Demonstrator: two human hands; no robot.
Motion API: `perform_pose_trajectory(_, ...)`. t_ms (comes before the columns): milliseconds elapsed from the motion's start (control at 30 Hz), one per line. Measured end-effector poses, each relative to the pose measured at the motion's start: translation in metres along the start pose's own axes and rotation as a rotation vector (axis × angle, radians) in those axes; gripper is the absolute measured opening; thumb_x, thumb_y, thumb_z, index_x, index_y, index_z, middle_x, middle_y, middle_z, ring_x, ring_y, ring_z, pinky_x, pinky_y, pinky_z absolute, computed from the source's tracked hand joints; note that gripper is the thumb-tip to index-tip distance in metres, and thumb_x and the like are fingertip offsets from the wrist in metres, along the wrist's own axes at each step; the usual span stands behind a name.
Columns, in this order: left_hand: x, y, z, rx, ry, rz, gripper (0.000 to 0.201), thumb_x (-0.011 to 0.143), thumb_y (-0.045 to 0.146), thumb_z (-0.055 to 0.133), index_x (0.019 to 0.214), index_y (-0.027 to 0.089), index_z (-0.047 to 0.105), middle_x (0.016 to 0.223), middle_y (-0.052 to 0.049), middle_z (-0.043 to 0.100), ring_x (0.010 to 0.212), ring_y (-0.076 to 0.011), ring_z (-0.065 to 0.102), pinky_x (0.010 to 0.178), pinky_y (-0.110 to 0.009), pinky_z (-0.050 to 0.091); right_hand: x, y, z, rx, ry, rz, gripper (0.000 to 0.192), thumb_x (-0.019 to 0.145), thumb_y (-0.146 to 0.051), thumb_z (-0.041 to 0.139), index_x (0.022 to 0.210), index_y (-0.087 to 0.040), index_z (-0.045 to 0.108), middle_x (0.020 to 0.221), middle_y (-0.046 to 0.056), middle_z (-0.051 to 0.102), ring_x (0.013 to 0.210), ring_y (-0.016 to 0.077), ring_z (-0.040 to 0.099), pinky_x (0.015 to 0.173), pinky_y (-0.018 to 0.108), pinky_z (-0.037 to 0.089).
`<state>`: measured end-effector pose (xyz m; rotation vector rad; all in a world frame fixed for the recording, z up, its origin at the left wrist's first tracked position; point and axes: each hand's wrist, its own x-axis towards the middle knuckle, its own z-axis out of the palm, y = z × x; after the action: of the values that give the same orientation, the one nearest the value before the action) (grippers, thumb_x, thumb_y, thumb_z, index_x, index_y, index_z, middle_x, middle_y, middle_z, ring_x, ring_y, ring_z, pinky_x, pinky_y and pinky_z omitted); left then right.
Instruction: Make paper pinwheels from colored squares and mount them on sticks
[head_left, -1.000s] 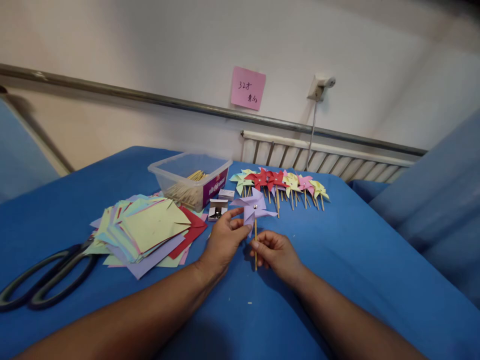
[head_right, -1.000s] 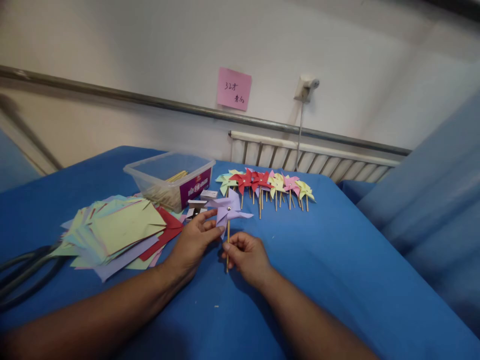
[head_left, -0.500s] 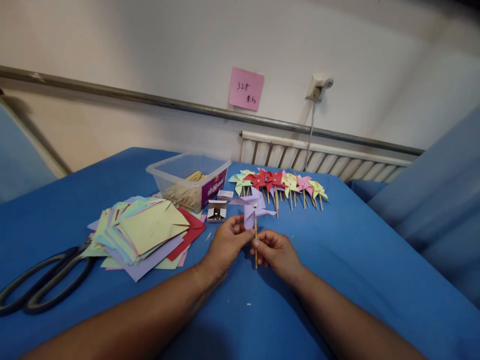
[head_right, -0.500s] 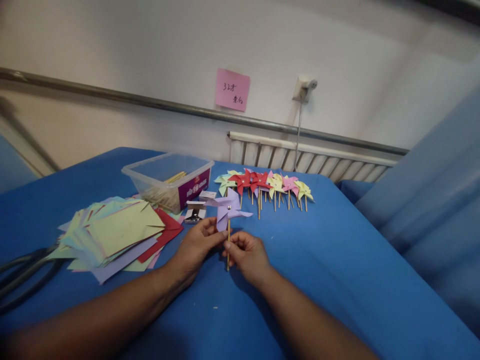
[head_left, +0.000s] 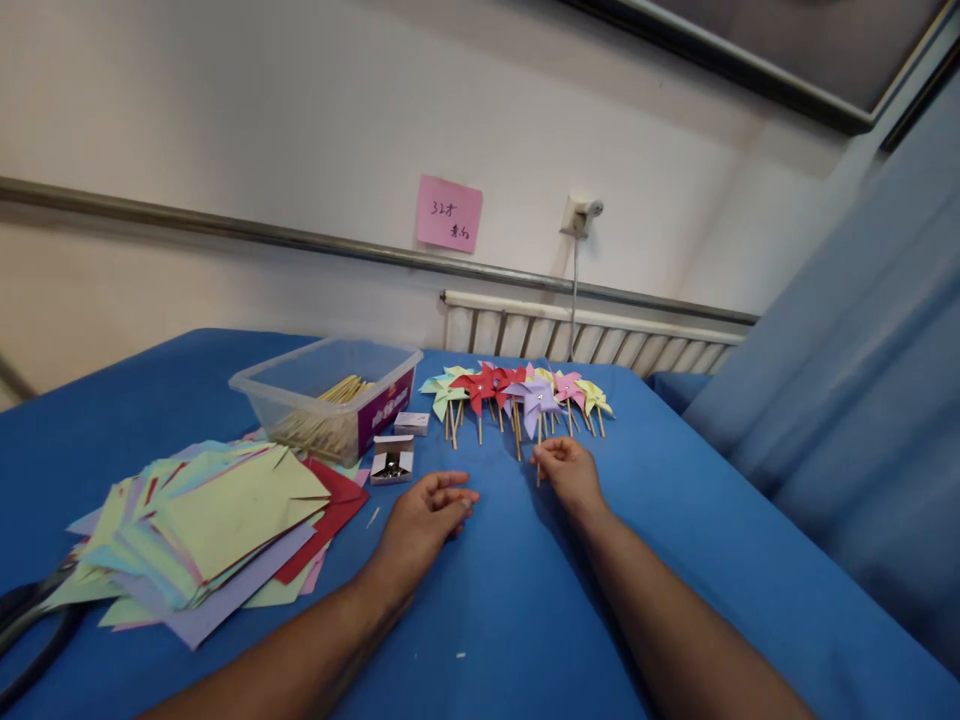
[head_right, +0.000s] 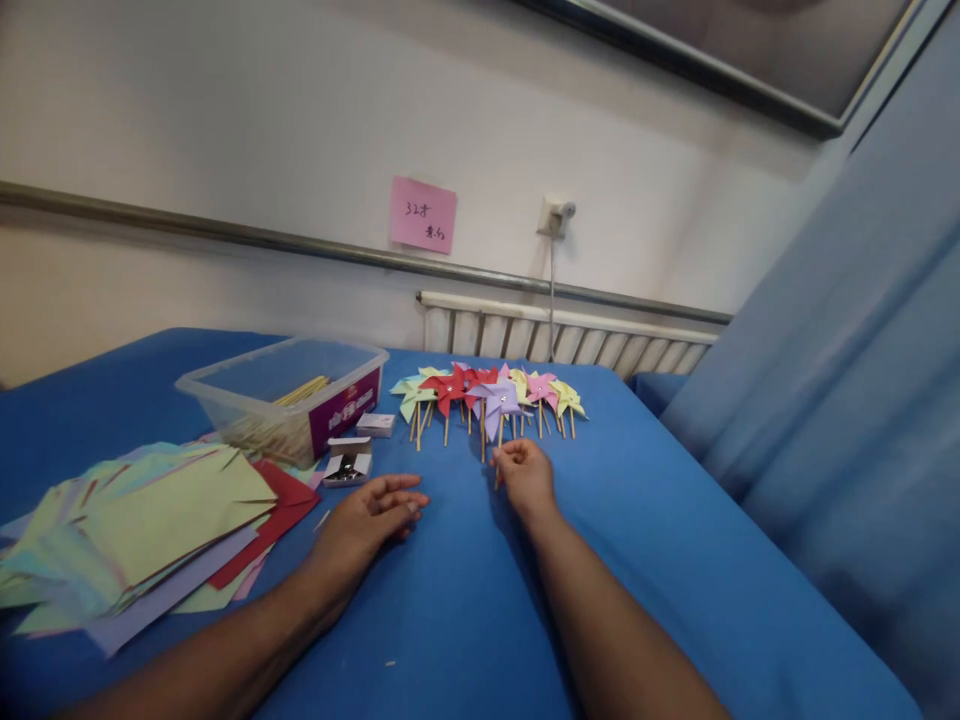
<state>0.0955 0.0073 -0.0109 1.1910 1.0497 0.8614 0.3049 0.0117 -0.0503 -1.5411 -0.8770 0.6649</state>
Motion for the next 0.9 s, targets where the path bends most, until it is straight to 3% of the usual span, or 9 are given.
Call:
perform_pose_trajectory(233,0.001,-0.001,-0.001,0.002,-0.037,-0.023,0.03,0.062,0.024,0.066,0.09,0.016,0.06,0.08,-0.005,0.069,0.061,-0.0132,0.058,0.056,-0.025,0.042,0.052,0.019,-0.052,-0.305,0.291,0.049,0.021,0.07,-0.038,0.06,0.067,-0.017,0.061,0.061,0.006,0.068,0.053,0.0177,0.059,0.047,0.024,0.04)
perform_pose_trajectory(400,0.004,-0.002,-0.002,0.011,-0.054,-0.023,0.028,0.063,0.027,0.065,0.089,0.017,0.06,0.078,-0.004,0.068,0.06,-0.0125,0.057,0.056,-0.025,0.042,0.081,0.029,-0.072,-0.517,0.411,0.094,0.022,0.072,-0.033,0.057,0.074,-0.014,0.068,0.073,0.009,0.071,0.066,0.0217,0.063,0.054,0.025,0.04)
perform_pose_trajectory(600,0.005,-0.002,-0.003,0.042,-0.07,-0.031,0.029,0.062,0.028,0.068,0.088,0.017,0.06,0.075,-0.003,0.068,0.06,-0.0133,0.057,0.056,-0.026,0.043,0.103,0.034,-0.081,-0.644,0.448,0.139,0.026,0.077,-0.032,0.054,0.08,-0.014,0.072,0.079,0.011,0.072,0.069,0.0226,0.064,0.055,0.026,0.04)
perform_pose_trajectory(900,0.008,-0.004,-0.004,0.078,-0.105,-0.033,0.03,0.064,0.03,0.067,0.09,0.016,0.06,0.078,-0.004,0.068,0.061,-0.0131,0.056,0.057,-0.026,0.043,0.109,0.034,-0.082,-0.748,0.403,0.166,0.024,0.077,-0.032,0.055,0.081,-0.016,0.072,0.082,0.012,0.072,0.074,0.0239,0.065,0.059,0.027,0.041)
